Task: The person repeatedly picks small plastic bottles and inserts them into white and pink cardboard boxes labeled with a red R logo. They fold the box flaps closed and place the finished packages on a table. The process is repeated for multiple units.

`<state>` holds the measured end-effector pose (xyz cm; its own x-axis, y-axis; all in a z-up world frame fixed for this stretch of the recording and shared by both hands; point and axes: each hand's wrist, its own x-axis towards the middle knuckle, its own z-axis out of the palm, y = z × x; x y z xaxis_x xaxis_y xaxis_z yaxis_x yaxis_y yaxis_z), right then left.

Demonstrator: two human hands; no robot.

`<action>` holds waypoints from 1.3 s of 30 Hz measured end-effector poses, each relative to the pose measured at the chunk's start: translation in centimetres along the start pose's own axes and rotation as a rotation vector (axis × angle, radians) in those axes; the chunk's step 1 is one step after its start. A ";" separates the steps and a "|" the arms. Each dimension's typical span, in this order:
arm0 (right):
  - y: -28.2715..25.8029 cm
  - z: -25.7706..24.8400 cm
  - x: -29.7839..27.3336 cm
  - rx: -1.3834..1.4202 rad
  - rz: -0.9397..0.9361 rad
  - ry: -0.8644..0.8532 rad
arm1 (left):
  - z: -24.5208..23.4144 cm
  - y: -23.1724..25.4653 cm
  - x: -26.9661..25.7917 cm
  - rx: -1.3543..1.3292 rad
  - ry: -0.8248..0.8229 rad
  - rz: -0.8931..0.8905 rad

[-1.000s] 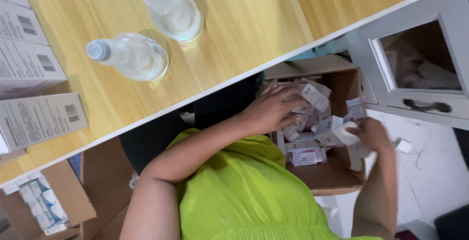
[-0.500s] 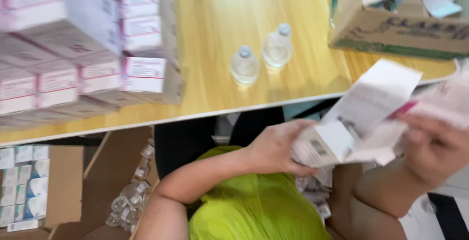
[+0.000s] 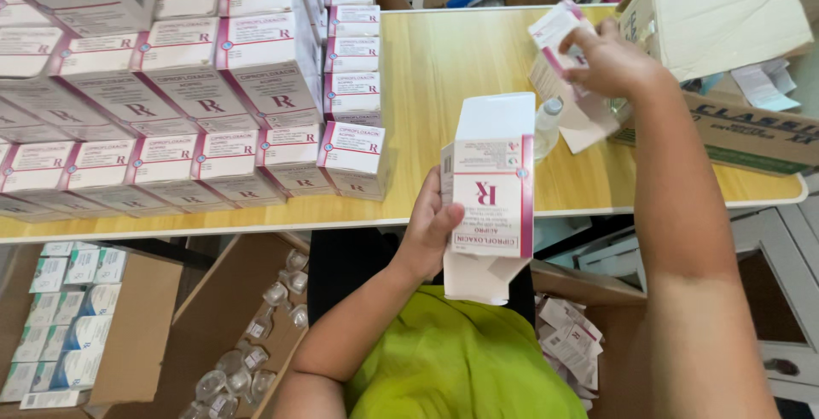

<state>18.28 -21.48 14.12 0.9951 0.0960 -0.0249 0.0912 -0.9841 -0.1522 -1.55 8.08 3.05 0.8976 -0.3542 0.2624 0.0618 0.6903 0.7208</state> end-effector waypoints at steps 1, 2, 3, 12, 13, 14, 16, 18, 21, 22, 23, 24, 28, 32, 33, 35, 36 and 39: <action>0.3 0.6 0.6 -0.040 0.076 -0.089 | 0.0 -0.1 0.0 -0.078 0.005 -0.022; 0.4 0.9 0.9 -0.110 0.077 -0.058 | 0.0 -0.2 0.2 -0.156 0.010 -0.044; 0.4 1.0 0.9 -0.180 0.075 -0.028 | 0.0 -0.2 0.3 -0.195 0.034 -0.073; -4.6 -2.0 -11.5 0.244 -0.617 0.363 | 1.5 0.0 2.7 0.048 0.038 0.106; -5.2 -2.2 -12.2 0.347 -0.662 0.277 | 1.7 0.4 3.2 0.155 0.009 0.174; -5.6 -2.4 -12.7 0.450 -0.706 0.189 | 1.9 0.7 3.7 0.262 -0.020 0.241; -6.2 -2.4 -13.3 0.610 -0.754 0.091 | 2.1 1.9 5.1 0.546 -0.106 0.379; -6.7 -1.9 -13.4 0.725 -0.770 0.064 | 2.5 3.0 6.4 0.811 -0.121 0.494; -7.0 -1.2 -13.0 0.939 -0.797 0.189 | 3.1 4.6 8.4 1.090 -0.055 0.651; -6.9 -1.0 -12.6 0.941 -0.853 0.230 | 3.2 5.0 9.3 1.126 -0.060 0.717; -6.8 -0.9 -12.0 0.944 -0.907 0.265 | 3.1 5.3 10.1 1.160 -0.060 0.778; -6.8 -0.8 -11.3 0.947 -0.963 0.297 | 2.9 5.4 11.0 1.156 -0.063 0.827; -6.2 -1.2 -7.5 0.874 -1.018 0.493 | 2.3 4.9 15.2 1.145 -0.053 1.046; -5.9 -1.0 -4.1 1.221 -1.054 0.461 | 0.9 4.1 18.5 1.279 -0.036 1.181; -6.0 -0.9 -3.4 1.371 -1.093 0.396 | 0.4 4.0 19.0 1.303 -0.041 1.163; -6.2 -0.5 -2.8 1.370 -0.994 0.494 | -0.6 3.5 19.4 1.350 -0.055 1.124; -6.3 -0.4 -2.4 1.371 -0.943 0.542 | -0.9 3.1 19.6 1.399 -0.048 1.127; -6.7 0.6 -2.0 1.339 -0.900 0.660 | -1.9 1.5 19.7 1.563 -0.017 1.089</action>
<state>15.70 -14.96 14.56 0.5344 0.0901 0.8404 0.8245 0.1634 -0.5417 17.02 3.35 8.11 0.2649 -0.2324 0.9358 -0.8490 -0.5164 0.1121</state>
